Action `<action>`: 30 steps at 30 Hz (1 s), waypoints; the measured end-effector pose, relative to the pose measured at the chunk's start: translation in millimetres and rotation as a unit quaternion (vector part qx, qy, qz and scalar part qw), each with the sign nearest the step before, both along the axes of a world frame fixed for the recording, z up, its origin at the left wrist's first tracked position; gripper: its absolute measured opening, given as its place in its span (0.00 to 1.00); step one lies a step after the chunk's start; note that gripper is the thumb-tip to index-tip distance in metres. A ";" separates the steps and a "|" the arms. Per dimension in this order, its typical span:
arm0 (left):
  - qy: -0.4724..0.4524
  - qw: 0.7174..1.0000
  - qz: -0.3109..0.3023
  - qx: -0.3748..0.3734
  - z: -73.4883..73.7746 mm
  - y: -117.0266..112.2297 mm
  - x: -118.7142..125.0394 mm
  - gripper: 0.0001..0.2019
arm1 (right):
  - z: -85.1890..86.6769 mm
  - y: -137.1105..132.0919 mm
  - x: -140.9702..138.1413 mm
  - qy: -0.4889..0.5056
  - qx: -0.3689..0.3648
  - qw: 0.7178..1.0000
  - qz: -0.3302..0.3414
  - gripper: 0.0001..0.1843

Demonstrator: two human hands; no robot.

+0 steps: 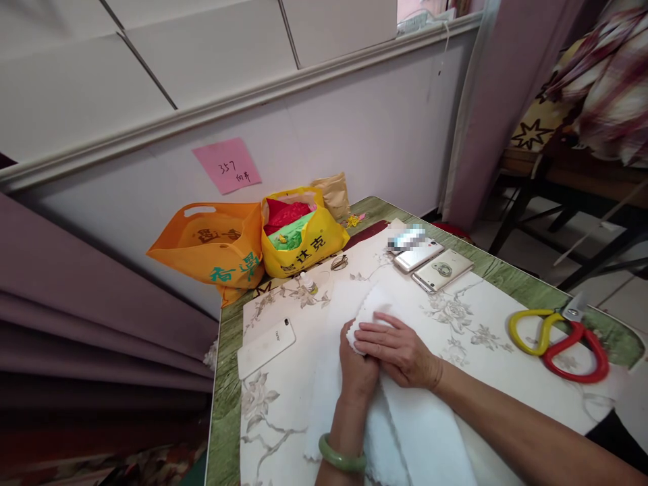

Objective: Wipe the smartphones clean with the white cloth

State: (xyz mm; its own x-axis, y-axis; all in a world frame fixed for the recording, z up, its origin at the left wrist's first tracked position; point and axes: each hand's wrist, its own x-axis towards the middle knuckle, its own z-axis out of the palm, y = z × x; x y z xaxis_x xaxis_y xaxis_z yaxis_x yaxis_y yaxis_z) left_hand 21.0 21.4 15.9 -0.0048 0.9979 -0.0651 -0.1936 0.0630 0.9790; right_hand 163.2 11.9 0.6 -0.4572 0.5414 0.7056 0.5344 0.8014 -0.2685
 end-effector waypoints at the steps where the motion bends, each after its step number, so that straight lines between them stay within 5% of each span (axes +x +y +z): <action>1: 0.059 0.998 0.000 0.027 -0.9 0.3 -0.6 0.08 | -1.4 1.9 0.2 0.003 -0.008 0.999 -0.040 0.26; 4: 0.244 0.960 -0.042 0.131 -3.8 1.9 -3.5 0.03 | -7.0 10.5 1.1 0.026 -0.049 0.979 -0.196 0.27; 7: 0.311 0.926 -0.083 0.197 -5.7 3.7 -6.5 0.07 | -10.2 16.6 2.2 0.033 -0.074 0.959 -0.270 0.29; 9: 0.318 0.922 -0.082 0.203 -7.9 4.5 -7.9 0.06 | -9.4 15.5 2.5 0.023 -0.061 0.967 -0.245 0.29; 15: 0.265 0.953 -0.068 0.131 -15.6 4.1 -8.2 0.04 | -2.4 2.1 0.6 -0.014 0.010 1.000 -0.014 0.27; 22: 0.328 0.920 -0.080 0.200 -7.4 4.3 -7.8 0.06 | -12.5 17.9 5.0 0.026 -0.126 0.956 -0.262 0.31; 24: 0.326 0.920 -0.085 0.202 -7.2 4.3 -8.4 0.06 | -13.6 18.7 5.6 0.026 -0.130 0.959 -0.250 0.31; 28: 0.294 0.935 -0.072 0.187 -9.6 4.1 -8.5 0.06 | -10.2 13.8 3.6 -0.014 -0.081 0.993 -0.087 0.30; 30: 0.288 0.936 -0.078 0.187 -9.5 4.4 -8.4 0.07 | -9.6 14.0 2.5 0.006 -0.087 0.994 -0.062 0.30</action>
State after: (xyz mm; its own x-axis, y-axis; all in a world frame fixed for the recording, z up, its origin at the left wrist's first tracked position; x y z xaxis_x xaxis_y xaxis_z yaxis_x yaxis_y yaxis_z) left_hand 12.7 25.9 6.4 0.2155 0.9420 0.2574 0.3566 -0.3213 0.8773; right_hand 165.7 25.9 -9.0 -0.3710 0.7078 0.6012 0.6229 0.6698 -0.4042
